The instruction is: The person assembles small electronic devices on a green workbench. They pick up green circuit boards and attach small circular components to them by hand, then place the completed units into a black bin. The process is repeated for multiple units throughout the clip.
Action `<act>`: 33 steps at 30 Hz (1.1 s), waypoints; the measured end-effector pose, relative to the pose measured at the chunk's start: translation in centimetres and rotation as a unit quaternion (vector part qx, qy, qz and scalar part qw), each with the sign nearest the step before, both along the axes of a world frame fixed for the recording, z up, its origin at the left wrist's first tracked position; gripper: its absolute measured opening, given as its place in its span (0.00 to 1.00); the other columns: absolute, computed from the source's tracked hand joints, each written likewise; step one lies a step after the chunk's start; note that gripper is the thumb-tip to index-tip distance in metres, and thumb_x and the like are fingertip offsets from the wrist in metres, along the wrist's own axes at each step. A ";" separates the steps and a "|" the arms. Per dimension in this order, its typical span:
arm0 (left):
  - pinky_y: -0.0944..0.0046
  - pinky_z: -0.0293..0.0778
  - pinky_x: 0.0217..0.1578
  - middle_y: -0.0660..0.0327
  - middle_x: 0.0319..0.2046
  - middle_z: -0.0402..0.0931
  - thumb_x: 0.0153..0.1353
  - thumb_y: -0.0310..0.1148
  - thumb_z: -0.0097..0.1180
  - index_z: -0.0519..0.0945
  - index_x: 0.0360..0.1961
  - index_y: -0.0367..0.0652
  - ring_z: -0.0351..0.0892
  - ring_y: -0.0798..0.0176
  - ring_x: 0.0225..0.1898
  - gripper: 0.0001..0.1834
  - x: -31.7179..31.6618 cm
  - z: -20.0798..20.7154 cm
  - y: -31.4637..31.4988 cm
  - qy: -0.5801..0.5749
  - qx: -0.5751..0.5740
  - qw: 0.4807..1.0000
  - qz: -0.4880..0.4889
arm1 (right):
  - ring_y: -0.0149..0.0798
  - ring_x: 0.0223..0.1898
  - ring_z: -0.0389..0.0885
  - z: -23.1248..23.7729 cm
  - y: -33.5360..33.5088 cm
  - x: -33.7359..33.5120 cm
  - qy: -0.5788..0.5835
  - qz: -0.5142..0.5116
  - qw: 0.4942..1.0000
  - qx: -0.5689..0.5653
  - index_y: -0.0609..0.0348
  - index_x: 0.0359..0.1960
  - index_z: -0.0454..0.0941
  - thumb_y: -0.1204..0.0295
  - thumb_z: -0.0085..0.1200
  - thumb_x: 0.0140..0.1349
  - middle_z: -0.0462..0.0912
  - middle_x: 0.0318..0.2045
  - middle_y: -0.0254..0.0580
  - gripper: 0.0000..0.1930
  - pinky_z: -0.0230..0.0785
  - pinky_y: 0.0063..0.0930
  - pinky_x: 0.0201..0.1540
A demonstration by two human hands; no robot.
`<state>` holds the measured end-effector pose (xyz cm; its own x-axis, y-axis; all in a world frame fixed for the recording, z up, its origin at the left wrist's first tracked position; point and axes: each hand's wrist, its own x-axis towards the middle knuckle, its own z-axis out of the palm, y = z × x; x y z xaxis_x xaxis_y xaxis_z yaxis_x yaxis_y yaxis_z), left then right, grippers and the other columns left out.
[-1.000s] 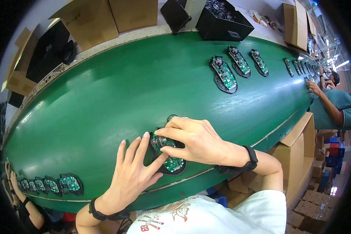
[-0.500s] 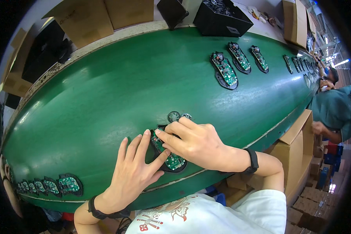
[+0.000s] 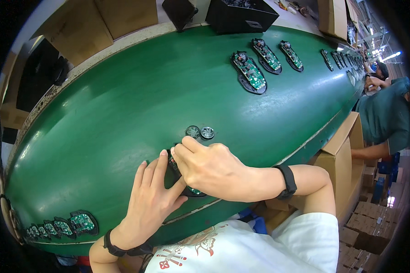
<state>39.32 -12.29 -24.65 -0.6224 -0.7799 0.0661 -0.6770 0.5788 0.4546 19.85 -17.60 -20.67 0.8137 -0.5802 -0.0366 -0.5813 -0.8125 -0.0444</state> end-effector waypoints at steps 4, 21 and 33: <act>0.38 0.71 0.59 0.39 0.63 0.66 0.44 0.41 0.75 0.79 0.59 0.54 0.71 0.45 0.59 0.36 0.3 -0.4 -0.2 0.026 0.003 1.000 0.008 | 0.31 0.37 0.76 -1.0 1.9 -1.0 -0.017 0.013 0.993 -0.117 0.69 0.46 0.84 0.75 0.59 0.49 0.81 0.39 0.39 0.20 0.59 0.18 0.18; 0.34 0.64 0.64 0.48 0.57 0.69 0.55 0.35 0.63 0.76 0.64 0.64 0.70 0.50 0.53 0.32 1.1 0.0 0.4 -0.062 -0.042 0.997 0.027 | 0.34 0.31 0.77 0.4 1.2 -3.3 -0.148 -0.118 0.982 -0.009 0.58 0.46 0.85 0.77 0.66 0.43 0.80 0.37 0.33 0.22 0.72 0.27 0.22; 0.33 0.63 0.65 0.52 0.49 0.71 0.56 0.28 0.56 0.75 0.66 0.69 0.69 0.55 0.49 0.34 1.3 -0.2 0.9 -0.108 -0.066 0.992 0.023 | 0.31 0.28 0.75 -2.0 3.9 -3.5 -0.221 -0.177 0.953 0.104 0.54 0.33 0.86 0.72 0.72 0.49 0.80 0.30 0.29 0.10 0.67 0.25 0.19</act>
<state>40.66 -11.37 -24.86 -0.5971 -0.8013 0.0381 -0.7773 0.5897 0.2192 16.35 -13.69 -22.64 0.5307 -0.8390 0.1204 -0.7046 -0.5157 -0.4875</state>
